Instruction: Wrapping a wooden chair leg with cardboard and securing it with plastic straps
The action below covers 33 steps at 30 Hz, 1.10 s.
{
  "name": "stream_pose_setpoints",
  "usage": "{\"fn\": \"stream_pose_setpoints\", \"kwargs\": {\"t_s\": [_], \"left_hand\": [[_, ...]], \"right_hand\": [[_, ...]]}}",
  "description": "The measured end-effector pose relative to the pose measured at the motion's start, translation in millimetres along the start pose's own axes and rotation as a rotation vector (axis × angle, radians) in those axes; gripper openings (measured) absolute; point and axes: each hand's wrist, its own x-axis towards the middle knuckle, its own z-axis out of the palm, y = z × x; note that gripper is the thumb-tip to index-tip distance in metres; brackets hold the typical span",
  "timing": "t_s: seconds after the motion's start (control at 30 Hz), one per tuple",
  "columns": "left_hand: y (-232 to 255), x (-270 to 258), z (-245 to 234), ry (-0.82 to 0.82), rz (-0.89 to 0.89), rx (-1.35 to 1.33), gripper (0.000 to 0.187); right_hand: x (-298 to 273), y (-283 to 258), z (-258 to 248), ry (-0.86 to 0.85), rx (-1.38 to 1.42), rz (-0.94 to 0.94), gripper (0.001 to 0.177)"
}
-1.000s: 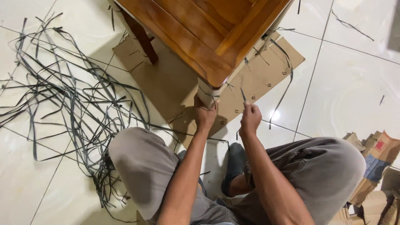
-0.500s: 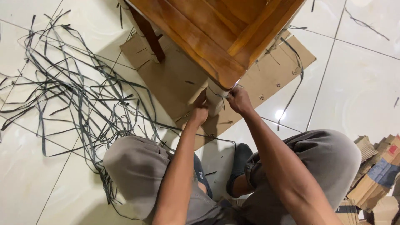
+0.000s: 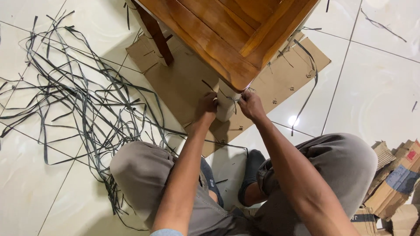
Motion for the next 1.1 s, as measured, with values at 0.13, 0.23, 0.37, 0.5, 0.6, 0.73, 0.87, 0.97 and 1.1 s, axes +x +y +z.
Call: {"fn": "stream_pose_setpoints", "kwargs": {"t_s": [0.13,0.23,0.37,0.5,0.6,0.73,0.87,0.97,1.1], "left_hand": [[10,-3,-8,0.014,0.042,0.064,0.017],[75,-39,-64,0.069,-0.009,-0.046,0.024],[17,-31,-24,0.132,0.049,0.177,0.013],[38,-65,-52,0.379,0.128,0.252,0.015],[41,-76,-46,0.397,0.016,0.176,0.016],[24,-78,-20,0.122,-0.426,-0.296,0.029],[25,-91,2,0.232,-0.417,-0.844,0.02],[43,-101,-2,0.142,-0.489,-1.105,0.02],[57,-108,1,0.044,-0.589,-1.232,0.015]], "right_hand": [[7,15,7,-0.005,0.013,0.044,0.019],[-3,-8,1,-0.008,0.0,0.052,0.019],[-12,-10,-2,-0.004,-0.037,0.075,0.018],[-23,4,1,0.058,0.026,0.147,0.021],[-43,-1,0,0.129,0.103,0.227,0.027],[-64,-2,4,0.227,0.185,0.31,0.03],[-91,-18,13,0.307,0.31,0.336,0.034],[-109,-27,18,0.326,0.411,0.203,0.031],[-122,-39,25,0.288,0.321,0.118,0.025]]}}
